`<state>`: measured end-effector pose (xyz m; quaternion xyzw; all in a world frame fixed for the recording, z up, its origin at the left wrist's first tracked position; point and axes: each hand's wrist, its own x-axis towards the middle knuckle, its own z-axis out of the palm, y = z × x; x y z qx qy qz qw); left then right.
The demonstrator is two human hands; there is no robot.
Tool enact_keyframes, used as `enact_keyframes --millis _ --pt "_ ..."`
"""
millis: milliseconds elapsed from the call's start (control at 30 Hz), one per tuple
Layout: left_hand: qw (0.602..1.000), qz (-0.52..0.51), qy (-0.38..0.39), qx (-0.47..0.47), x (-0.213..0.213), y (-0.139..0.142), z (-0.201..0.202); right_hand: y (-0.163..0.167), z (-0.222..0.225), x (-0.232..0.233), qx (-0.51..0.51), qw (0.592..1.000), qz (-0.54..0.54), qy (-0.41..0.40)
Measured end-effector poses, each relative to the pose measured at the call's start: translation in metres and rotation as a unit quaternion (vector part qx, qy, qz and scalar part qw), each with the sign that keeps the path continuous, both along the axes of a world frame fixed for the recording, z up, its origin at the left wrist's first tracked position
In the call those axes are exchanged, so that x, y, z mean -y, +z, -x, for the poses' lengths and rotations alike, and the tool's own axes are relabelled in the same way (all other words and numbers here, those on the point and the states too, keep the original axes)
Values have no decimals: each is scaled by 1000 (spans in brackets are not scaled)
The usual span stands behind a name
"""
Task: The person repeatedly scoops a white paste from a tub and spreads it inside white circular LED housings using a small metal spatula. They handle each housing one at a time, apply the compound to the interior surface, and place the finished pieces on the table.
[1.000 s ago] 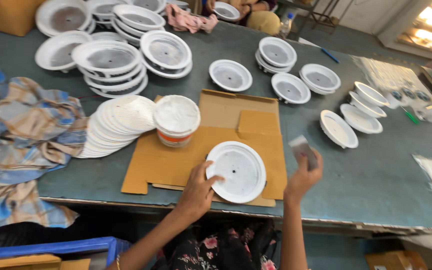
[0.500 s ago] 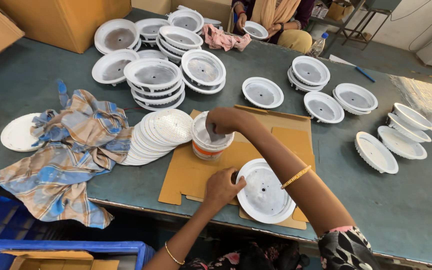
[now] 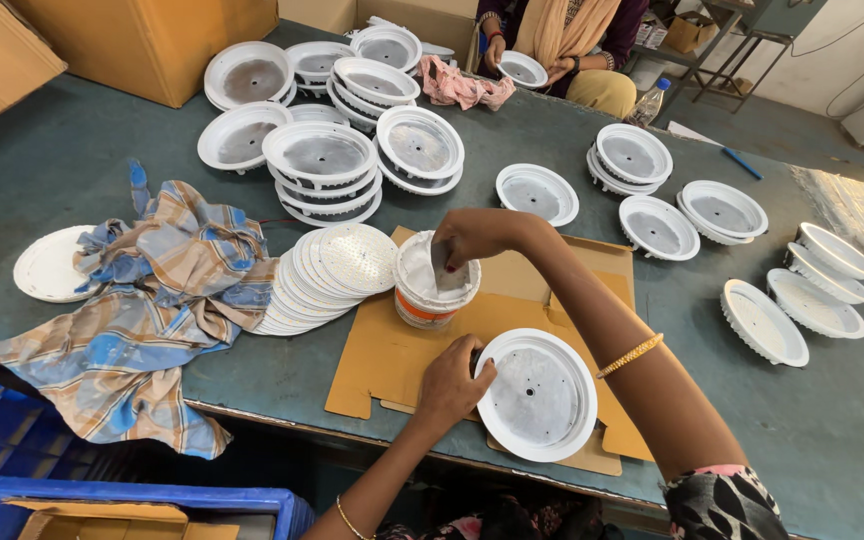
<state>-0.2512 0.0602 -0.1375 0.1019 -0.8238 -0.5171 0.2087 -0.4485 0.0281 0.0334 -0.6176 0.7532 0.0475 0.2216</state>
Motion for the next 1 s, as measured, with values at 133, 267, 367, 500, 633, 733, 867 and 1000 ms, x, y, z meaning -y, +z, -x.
enact_keyframes --millis 133,267,367,500,633,733,867,1000 --pt "1000 1 8 -10 -1 -2 0 -8 -5 -7 9 998 52 -46" --pt "1000 -1 10 0 -1 -2 0 -24 -12 -6 5 995 86 -46" --pt "1000 -5 6 7 0 -3 0 -31 -16 -5 4 992 123 -18" --pt "1000 -7 5 7 0 -4 0 -28 -24 -8 20 993 85 -74" --pt "1000 -7 11 0 0 -7 1 -26 -28 -12 25 988 85 -125" --pt "1000 -3 12 -4 0 -9 2 -33 -24 -13 26 982 114 -146" --pt "1000 -3 12 -4 0 -11 3 -46 -17 -18 46 962 244 -113" --pt "1000 -1 15 -15 0 -9 3 -46 -21 -31 206 884 272 -320"
